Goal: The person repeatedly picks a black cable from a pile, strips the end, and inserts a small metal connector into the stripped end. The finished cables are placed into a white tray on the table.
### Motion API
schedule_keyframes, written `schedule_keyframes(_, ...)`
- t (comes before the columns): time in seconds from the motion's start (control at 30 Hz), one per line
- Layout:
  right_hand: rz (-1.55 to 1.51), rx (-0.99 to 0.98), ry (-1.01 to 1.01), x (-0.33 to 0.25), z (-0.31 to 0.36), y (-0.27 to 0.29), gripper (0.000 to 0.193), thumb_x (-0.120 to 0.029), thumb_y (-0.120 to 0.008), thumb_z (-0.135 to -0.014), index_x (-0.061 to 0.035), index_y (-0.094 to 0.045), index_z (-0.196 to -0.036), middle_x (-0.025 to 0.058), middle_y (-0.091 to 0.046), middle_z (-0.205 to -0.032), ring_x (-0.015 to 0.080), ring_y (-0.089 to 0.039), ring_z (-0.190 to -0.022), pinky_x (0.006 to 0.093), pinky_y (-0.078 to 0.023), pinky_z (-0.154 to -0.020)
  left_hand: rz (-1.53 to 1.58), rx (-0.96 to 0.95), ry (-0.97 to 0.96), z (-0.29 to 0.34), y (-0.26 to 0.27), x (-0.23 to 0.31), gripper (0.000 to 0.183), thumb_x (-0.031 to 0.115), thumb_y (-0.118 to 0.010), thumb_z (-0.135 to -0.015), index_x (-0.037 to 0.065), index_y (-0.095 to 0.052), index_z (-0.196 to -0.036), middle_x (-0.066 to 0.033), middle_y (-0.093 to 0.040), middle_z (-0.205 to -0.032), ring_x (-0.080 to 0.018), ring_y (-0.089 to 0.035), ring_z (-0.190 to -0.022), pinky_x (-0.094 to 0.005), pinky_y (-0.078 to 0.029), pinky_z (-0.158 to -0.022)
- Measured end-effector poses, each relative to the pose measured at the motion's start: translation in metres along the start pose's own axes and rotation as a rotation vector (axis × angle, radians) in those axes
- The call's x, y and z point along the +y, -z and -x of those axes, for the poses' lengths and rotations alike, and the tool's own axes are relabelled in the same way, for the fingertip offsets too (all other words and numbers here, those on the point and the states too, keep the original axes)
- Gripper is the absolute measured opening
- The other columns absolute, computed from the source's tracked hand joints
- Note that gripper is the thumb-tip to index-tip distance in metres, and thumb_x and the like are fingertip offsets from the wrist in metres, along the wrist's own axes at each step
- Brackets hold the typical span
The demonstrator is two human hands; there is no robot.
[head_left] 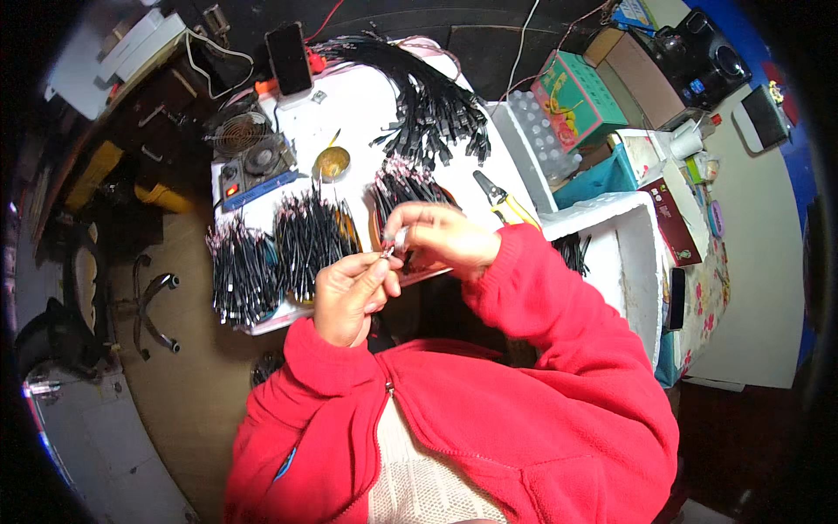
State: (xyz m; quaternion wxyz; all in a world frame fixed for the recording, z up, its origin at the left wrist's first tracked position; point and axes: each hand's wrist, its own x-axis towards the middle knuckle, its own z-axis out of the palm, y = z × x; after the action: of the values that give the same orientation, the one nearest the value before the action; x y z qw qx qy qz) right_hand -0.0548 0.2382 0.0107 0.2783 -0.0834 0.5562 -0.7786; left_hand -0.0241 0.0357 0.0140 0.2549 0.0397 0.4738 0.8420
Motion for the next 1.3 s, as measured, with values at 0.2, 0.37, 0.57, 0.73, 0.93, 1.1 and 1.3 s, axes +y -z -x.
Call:
schedule_keyframes(0.2,1.185,0.819,0.082,-0.036,-0.1,0.161,0.023,-0.02,-0.06,-0.083,0.0012,-0.068,-0.088,0.0149,-0.068,-0.074,0.021,-0.067,-0.072,0.0334,-0.052,-0.065,-0.027,0.085,-0.05,-0.009,0.003,-0.004,0.015,0.011,-0.051,-0.097,-0.002,-0.059,-0.095,-0.0118,-0.064,-0.075,-0.0041,-0.039,-0.047,-0.0167,-0.031,-0.046)
schedule_keyframes(0.37,1.428,1.023,-0.138,-0.037,-0.163,0.196,0.029,-0.026,-0.066,-0.078,-0.0006,-0.07,-0.091,0.0227,-0.067,-0.091,0.0366,-0.066,-0.088,0.0429,-0.052,-0.08,-0.095,0.032,-0.029,-0.004,0.004,-0.002,0.017,0.013,-0.05,-0.098,-0.001,-0.057,-0.094,-0.0136,-0.064,-0.076,-0.0055,-0.041,-0.047,-0.0171,-0.031,-0.044)
schedule_keyframes(0.57,1.443,1.033,-0.211,-0.05,-0.162,0.185,0.027,-0.021,-0.065,-0.077,-0.001,-0.07,-0.094,0.0236,-0.066,-0.099,0.0372,-0.065,-0.096,0.044,-0.052,-0.082,-0.116,0.081,-0.034,0.004,0.011,0.002,0.019,0.014,-0.051,-0.097,-0.004,-0.058,-0.094,-0.011,-0.063,-0.074,-0.0051,-0.041,-0.05,-0.0171,-0.031,-0.046)
schedule_keyframes(0.73,1.385,0.95,0.093,-0.092,-0.103,0.144,0.029,-0.025,-0.066,-0.075,0.0015,-0.068,-0.086,0.0222,-0.066,-0.08,0.0344,-0.067,-0.077,0.0393,-0.052,-0.073,-0.064,0.148,-0.134,0.004,0.005,0.01,0.02,0.015,-0.05,-0.098,-0.002,-0.059,-0.095,-0.0109,-0.064,-0.076,-0.0061,-0.045,-0.052,-0.0176,-0.033,-0.048)
schedule_keyframes(0.93,1.278,0.525,0.648,-0.067,0.025,-0.006,0.018,-0.019,-0.063,-0.082,-0.0026,-0.056,-0.077,0.0163,-0.059,-0.071,0.0337,-0.061,-0.066,0.0406,-0.047,-0.057,0.233,-0.043,-0.098,-0.018,-0.023,0.033,0.018,0.017,-0.046,-0.099,0.002,-0.055,-0.097,-0.0224,-0.06,-0.113,-0.0321,-0.063,-0.103,-0.0392,-0.053,-0.086)
schedule_keyframes(1.1,1.311,0.364,0.482,0.032,0.073,-0.081,0.015,-0.018,-0.063,-0.081,-0.0063,-0.054,-0.082,0.0114,-0.058,-0.073,0.0329,-0.06,-0.066,0.0431,-0.047,-0.055,0.128,-0.054,-0.353,-0.03,-0.033,0.06,0.019,0.019,-0.045,-0.1,0.003,-0.055,-0.096,-0.0172,-0.059,-0.117,-0.0275,-0.066,-0.093,-0.0354,-0.056,-0.078)
schedule_keyframes(1.3,0.992,0.073,0.331,0.074,0.058,-0.08,0.016,-0.02,-0.064,-0.084,-0.0047,-0.06,-0.088,0.015,-0.063,-0.081,0.0335,-0.062,-0.074,0.041,-0.049,-0.065,-0.152,-0.097,-0.519,0.009,-0.025,0.057,0.018,0.017,-0.051,-0.098,0.001,-0.056,-0.092,-0.0102,-0.064,-0.093,-0.0047,-0.041,-0.052,-0.0173,-0.033,-0.049)
